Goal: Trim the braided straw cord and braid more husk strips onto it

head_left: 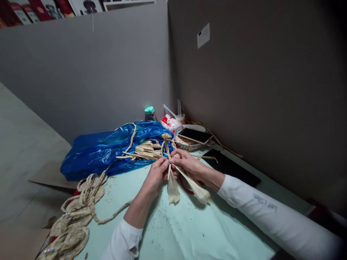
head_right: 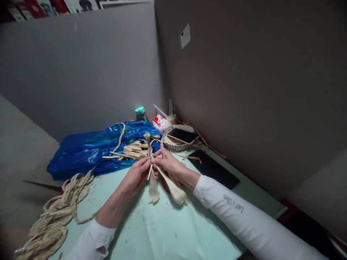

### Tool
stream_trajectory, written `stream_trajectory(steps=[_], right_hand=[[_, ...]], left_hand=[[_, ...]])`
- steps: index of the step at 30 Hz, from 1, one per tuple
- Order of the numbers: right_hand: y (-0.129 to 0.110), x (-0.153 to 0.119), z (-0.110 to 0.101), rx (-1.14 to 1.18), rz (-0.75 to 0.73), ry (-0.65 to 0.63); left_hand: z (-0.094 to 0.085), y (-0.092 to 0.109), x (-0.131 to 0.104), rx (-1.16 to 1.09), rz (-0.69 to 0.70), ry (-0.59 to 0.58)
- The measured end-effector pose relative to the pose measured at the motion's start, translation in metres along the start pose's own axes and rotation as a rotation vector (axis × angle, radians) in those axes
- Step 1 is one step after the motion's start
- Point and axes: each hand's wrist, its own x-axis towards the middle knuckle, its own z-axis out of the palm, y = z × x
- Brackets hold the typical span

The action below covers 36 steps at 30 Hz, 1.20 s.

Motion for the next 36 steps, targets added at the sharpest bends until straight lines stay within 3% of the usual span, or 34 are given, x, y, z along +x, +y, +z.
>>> stream_trajectory(steps=[2,8,14,16,20,23,28,36], right_hand=[[0.005,0.001,-0.001,-0.050,-0.028,-0.050],[0.006,0.004,-0.009,-0.205,-0.068,-0.088],[-0.003,0.002,-0.008,-0.262,0.015,-0.175],[-0.007,0.000,-0.008,-0.405,-0.047,-0.173],[-0.015,-0.003,-0.008,-1.030,-0.292,-0.089],[-0.016,-0.005,-0.005,-1.281,-0.334,-0.031],[-0.005,-0.013,0.012,-1.493,-0.369,0.050],[0.012,-0.023,0.026,-1.613,-0.387,-0.037]], left_hand=[[0.003,-0.002,0.000,-0.109,-0.052,-0.062],[0.003,-0.006,0.001,-0.084,0.013,-0.019],[0.000,-0.010,0.002,0.117,0.129,0.130],[0.001,-0.012,0.002,0.212,0.183,0.196],[0.001,-0.014,0.001,0.386,0.273,0.320],[-0.002,-0.015,0.002,0.457,0.299,0.390],[-0.004,-0.021,0.006,0.434,0.271,0.416],[-0.006,-0.026,0.010,0.194,0.191,0.376]])
